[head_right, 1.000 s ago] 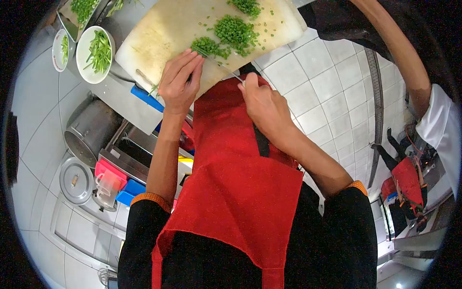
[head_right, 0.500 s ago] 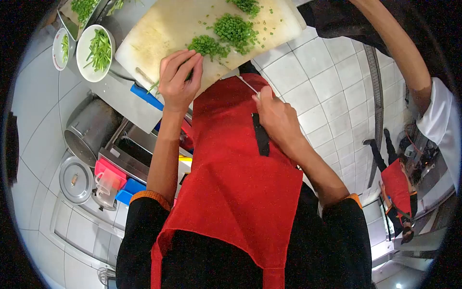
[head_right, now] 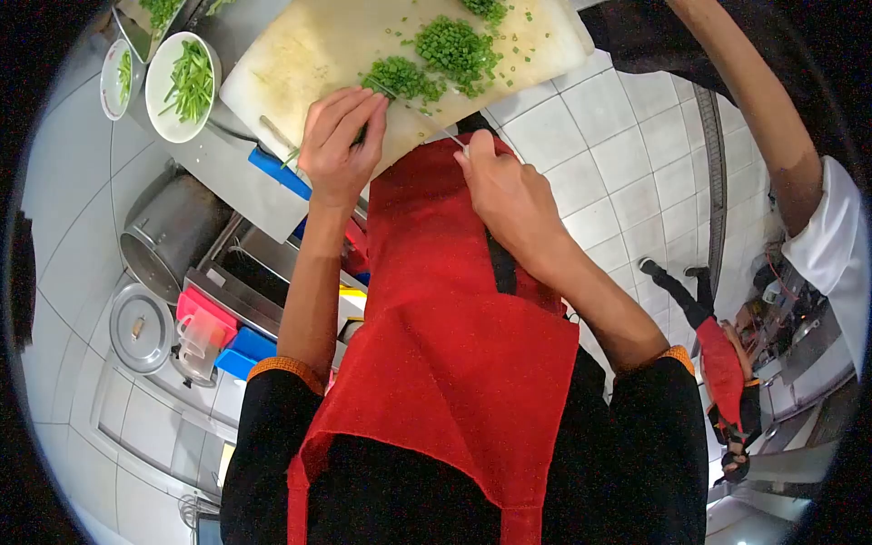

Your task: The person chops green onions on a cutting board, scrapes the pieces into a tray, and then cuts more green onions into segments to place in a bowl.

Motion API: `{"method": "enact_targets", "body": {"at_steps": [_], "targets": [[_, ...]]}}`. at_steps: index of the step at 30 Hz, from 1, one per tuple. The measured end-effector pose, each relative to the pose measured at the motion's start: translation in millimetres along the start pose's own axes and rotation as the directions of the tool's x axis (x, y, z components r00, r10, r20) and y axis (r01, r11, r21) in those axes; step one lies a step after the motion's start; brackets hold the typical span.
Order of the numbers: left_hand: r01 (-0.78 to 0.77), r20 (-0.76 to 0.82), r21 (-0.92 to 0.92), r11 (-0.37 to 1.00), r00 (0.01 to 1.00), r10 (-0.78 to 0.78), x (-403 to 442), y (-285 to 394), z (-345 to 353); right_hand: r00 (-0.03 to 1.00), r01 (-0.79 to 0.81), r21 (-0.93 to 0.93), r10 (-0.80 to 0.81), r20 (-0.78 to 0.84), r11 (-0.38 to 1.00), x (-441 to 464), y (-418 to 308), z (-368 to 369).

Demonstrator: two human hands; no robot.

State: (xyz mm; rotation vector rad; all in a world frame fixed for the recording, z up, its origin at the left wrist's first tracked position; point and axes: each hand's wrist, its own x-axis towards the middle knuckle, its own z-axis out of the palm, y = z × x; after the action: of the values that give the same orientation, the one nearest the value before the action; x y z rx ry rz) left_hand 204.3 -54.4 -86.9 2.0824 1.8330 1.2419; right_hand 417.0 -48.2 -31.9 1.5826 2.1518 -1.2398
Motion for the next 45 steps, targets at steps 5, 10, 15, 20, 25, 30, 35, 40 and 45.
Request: {"method": "enact_targets", "body": {"at_steps": [5,10,15,20,25,30,35,40,45], "targets": [[-0.008,0.022,0.008,1.0,1.0,0.008,-2.4,-3.1,3.3,0.999,0.04,-0.007,-0.041,-0.035,0.999,17.4,-7.4,1.9],[-0.068,0.033,0.043,0.997,0.997,0.067,-4.8,-5.5,4.8,0.999,0.007,-0.013,-0.007,-0.037,1.0,-2.7,8.7,9.2],[-0.074,0.016,0.041,0.996,0.997,0.074,-5.7,-5.4,4.6,0.999,-0.052,-0.108,0.051,-0.018,0.993,-29.9,37.4,13.0],[-0.082,0.003,0.033,0.996,0.997,0.081,-5.8,-4.4,4.4,0.999,0.001,-0.032,-0.002,-0.034,0.999,-28.6,27.3,1.9],[-0.07,0.006,0.029,0.997,0.998,0.069,-5.6,-3.7,4.3,0.999,0.03,-0.011,-0.03,-0.043,0.999,-12.1,6.1,-0.7],[-0.072,0.006,0.048,0.996,0.997,0.071,-6.7,-3.7,4.8,1.0,0.02,-0.068,-0.02,0.012,0.997,-4.0,2.3,-2.5],[-0.089,0.033,0.062,0.994,0.996,0.087,-5.7,-3.7,4.7,0.998,0.052,-0.048,-0.053,-0.023,0.998,12.2,-5.8,3.8],[-0.122,0.088,0.076,0.99,0.989,0.115,-3.9,-4.6,1.7,0.999,0.023,-0.072,-0.025,-0.038,0.997,-3.8,13.5,8.2],[-0.108,0.126,0.079,0.991,0.987,0.098,-4.3,-4.4,-3.0,0.998,-0.035,-0.089,0.039,0.043,0.995,-24.2,35.3,8.2]]}}
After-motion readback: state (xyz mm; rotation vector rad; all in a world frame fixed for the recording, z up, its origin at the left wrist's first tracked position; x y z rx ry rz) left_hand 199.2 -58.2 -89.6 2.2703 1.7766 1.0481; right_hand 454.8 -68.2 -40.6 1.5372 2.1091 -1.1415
